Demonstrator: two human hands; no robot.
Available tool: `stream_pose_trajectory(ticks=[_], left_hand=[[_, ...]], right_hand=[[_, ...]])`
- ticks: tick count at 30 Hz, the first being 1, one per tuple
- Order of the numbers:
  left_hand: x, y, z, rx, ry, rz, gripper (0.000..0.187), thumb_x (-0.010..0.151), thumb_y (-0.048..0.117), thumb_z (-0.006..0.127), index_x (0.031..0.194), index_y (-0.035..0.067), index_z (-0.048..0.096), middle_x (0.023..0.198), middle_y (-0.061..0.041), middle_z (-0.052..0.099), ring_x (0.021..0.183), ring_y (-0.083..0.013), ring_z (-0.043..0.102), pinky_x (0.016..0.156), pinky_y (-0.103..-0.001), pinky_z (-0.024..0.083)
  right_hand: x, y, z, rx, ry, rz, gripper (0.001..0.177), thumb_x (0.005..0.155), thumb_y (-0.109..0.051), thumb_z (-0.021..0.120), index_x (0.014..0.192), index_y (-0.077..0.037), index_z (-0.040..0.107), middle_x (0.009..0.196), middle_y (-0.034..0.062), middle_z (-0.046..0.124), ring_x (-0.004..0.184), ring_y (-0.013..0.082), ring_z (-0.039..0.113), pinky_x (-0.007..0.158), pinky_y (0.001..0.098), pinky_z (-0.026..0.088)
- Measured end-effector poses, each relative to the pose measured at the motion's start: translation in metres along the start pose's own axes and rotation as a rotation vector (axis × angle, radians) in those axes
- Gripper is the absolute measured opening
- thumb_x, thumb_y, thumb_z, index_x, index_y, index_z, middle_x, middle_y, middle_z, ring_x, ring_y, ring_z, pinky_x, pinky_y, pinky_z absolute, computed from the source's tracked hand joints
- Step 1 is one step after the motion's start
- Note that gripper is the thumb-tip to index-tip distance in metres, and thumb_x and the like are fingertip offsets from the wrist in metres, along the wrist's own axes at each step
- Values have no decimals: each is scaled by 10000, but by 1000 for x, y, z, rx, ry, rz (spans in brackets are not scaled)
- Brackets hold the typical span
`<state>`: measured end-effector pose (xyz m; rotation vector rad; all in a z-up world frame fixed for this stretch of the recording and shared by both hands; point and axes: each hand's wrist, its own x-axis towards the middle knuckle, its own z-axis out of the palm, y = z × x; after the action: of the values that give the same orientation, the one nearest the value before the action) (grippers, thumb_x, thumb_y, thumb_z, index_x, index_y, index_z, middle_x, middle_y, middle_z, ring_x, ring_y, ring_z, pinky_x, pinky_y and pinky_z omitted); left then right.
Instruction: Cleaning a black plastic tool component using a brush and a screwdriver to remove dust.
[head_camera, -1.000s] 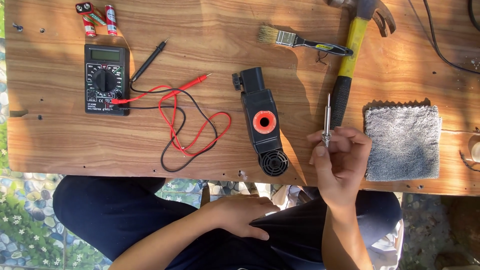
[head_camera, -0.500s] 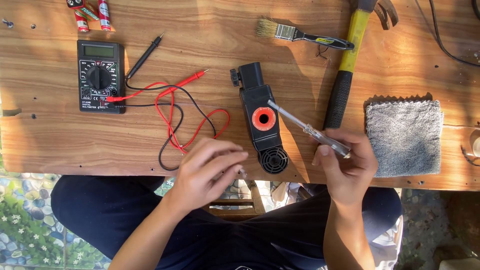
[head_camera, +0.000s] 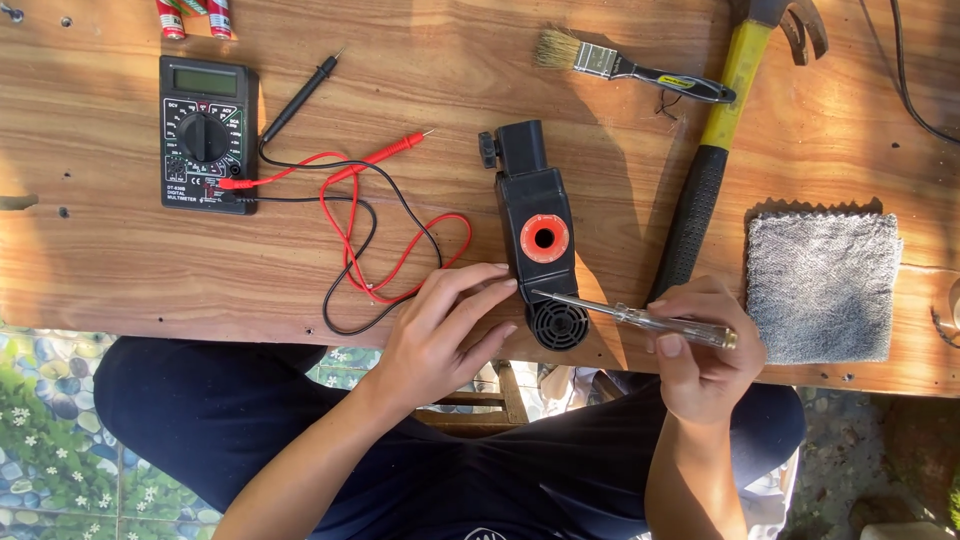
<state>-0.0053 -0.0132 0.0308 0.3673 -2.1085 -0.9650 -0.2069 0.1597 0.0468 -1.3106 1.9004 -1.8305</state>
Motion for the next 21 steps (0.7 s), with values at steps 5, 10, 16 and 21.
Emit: stream_pose_trajectory(ticks=[5,10,16,21], left_hand=[[0,0,2,-11,-13,7,337,860,68,780,1194,52,739,1186,-141,716,928,-327,720,749,-398,616],[-1,-1,2,-23,-18,4,320,875,60,764,1194,47,741,1172,-139,720,933,-332,722,746,-395,615],[-5,-3,4,-21,-17,19,312,875,53,767,1186,38,745,1173,-146,723,950,-346,724,748,-401,615],[-7,-5,5,-4,-10,31,311,872,57,777,1182,50,754,1163,-133,725,946,-332,725,743,-387,617]], right_hand=[[2,1,-1,-22,-49,-35,192,878,-149,678,902,41,665,771,145,628,519,78,541,474,214,487],[7,-6,8,-18,-85,-80,173,909,-118,644,980,21,570,877,195,626,584,118,580,518,233,524],[7,-15,24,-22,-102,-81,179,1033,-170,531,1023,9,526,942,223,641,618,134,595,553,245,541],[12,-33,32,-208,-88,-294,280,990,-111,637,1137,78,493,913,226,698,721,227,700,643,309,582]])
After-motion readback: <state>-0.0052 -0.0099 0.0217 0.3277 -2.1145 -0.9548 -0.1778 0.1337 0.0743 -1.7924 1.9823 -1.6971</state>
